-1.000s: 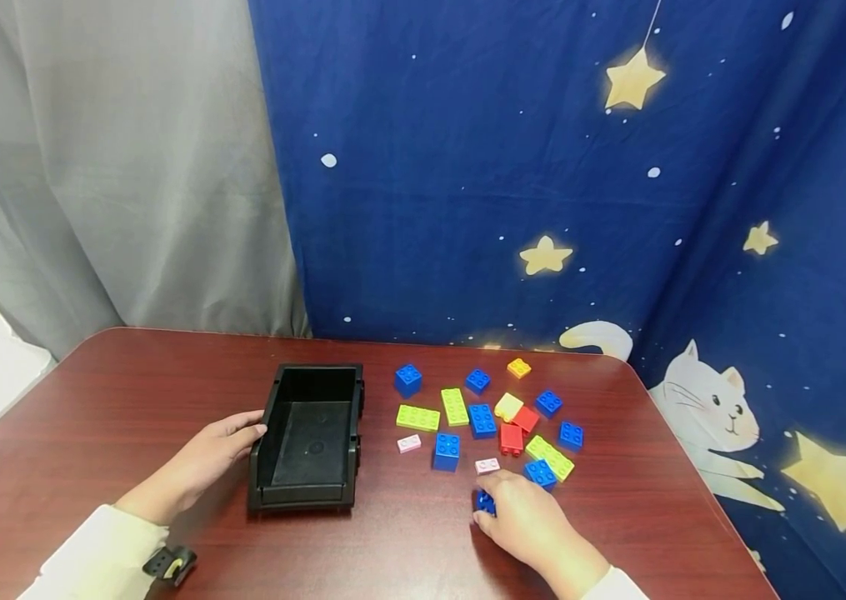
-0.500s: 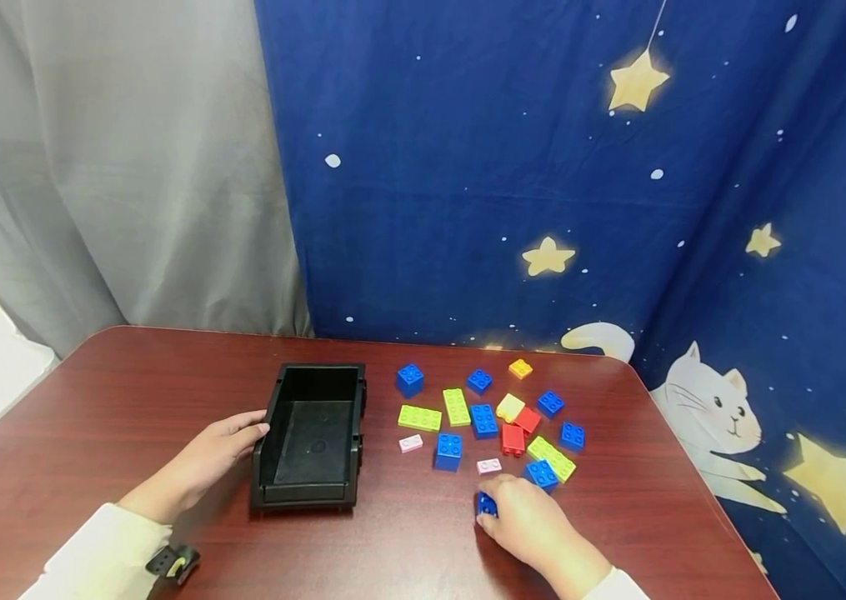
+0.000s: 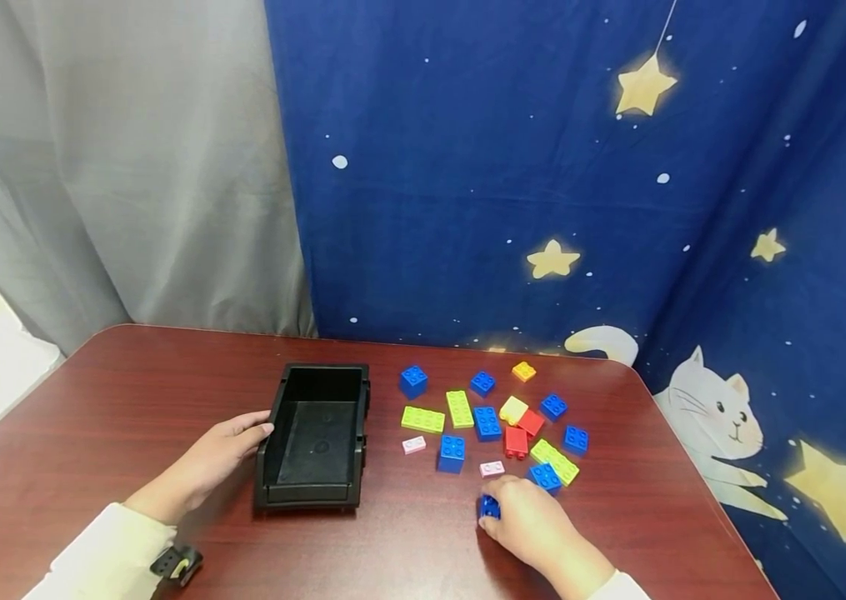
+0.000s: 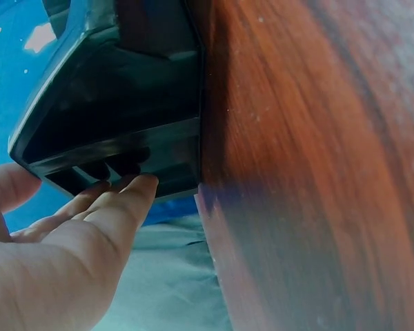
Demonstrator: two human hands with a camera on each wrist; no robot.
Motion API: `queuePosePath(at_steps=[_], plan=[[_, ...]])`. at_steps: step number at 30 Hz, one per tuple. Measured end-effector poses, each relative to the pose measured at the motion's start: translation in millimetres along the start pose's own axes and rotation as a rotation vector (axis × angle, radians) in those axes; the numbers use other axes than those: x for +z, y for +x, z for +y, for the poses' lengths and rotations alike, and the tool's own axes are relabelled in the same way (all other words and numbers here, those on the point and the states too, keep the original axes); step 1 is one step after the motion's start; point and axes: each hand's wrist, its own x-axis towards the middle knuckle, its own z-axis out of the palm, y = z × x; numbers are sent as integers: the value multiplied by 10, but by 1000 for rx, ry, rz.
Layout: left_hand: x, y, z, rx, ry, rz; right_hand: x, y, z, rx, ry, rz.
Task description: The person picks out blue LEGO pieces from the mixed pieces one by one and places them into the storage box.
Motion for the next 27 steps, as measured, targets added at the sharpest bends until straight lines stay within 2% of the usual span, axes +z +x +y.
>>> queuePosePath(at_steps=[11, 19, 27], plan=[[4, 4, 2, -7, -23, 1, -33, 14, -113, -56, -19, 67], [13, 15, -14, -11, -25, 8, -70, 35, -298, -117, 16, 130], [17, 13, -10, -16, -27, 15, -115, 36, -509, -187, 21, 149]])
